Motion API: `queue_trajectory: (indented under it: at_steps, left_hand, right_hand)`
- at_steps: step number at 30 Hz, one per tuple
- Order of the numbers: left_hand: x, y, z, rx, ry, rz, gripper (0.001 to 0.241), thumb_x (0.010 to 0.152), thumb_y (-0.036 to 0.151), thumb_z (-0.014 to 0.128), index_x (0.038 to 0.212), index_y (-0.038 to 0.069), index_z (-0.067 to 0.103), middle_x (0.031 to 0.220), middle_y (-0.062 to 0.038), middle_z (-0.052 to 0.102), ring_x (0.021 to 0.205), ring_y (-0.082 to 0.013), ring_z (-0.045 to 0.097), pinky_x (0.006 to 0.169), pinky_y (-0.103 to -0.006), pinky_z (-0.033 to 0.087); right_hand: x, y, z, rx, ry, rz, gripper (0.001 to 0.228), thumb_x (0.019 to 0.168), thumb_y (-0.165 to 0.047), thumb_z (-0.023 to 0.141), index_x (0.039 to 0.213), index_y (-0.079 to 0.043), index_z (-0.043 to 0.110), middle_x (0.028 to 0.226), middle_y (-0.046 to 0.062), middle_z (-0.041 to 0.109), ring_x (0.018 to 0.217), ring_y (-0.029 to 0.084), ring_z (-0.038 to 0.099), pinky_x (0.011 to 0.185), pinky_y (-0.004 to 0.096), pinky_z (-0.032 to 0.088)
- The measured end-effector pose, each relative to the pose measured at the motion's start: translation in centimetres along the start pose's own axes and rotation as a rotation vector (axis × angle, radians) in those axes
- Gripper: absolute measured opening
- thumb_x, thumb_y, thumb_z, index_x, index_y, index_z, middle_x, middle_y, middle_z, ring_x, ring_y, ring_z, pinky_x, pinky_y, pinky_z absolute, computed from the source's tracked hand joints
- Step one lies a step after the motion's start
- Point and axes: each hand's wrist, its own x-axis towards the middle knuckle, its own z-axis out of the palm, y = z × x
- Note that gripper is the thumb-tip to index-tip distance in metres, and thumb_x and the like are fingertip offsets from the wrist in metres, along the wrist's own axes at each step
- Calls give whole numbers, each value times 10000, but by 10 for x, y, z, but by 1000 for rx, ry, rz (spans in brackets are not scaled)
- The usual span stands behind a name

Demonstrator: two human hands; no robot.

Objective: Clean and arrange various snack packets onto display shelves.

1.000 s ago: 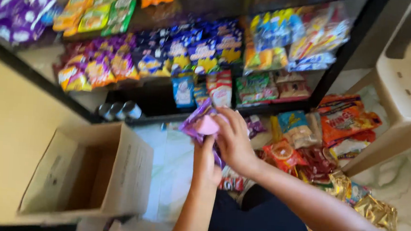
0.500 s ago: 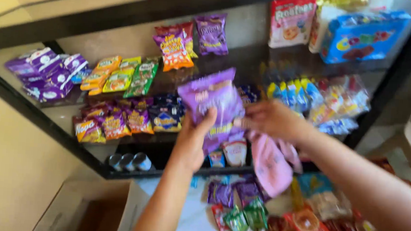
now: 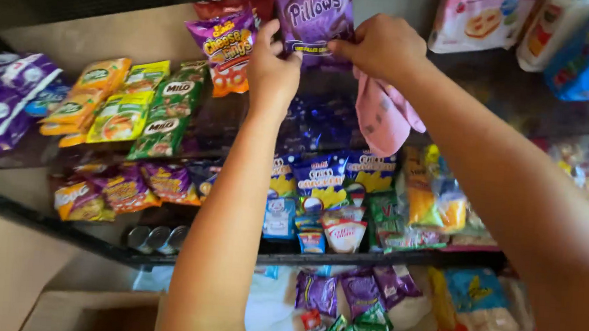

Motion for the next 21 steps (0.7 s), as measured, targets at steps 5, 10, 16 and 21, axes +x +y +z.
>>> queue_trajectory:
  at_steps: [5,10,16,21]
  left_hand:
    - [22,-33,20,237,93,53,682,845,49,769,1458,107,476,1283,-212,685,1221,-329,665,996,-407,532]
    - [18,-33,18,328,29,123,689,861,41,735,1481,130,447,1292,-213,687,1225,-390,656,1014,-439,525]
    - [11,-31,19,350,8,130,746,817,-7,751,1472,140,425,1266,-219,674,1199,-435,630,993,-476,507]
    - [3,-19,15,375,50,226,805,784,-37,752,1487,109,388,1272,-252,611,1203,-447,583,1024,-483,470]
  right_hand:
    - [37,10,32,-39,-38,53,590,784,-769,731,936,-206,816,891,115,748,901,345,714,782,489,550]
    - [47,19,48,-33,-53,62,609,751,-771,741,943,-197,809,902,100,753,918,330,721,793,483,555]
    - [39,19,46,-78,-61,8,678,765,-824,736,956,-177,806,961,118,734,955,346,692,788,497,538]
    - [24,28,26,-125,-54,48,676,674,-769,818,1008,-182,792,1106,103,719,1059,330,670,859,490,532]
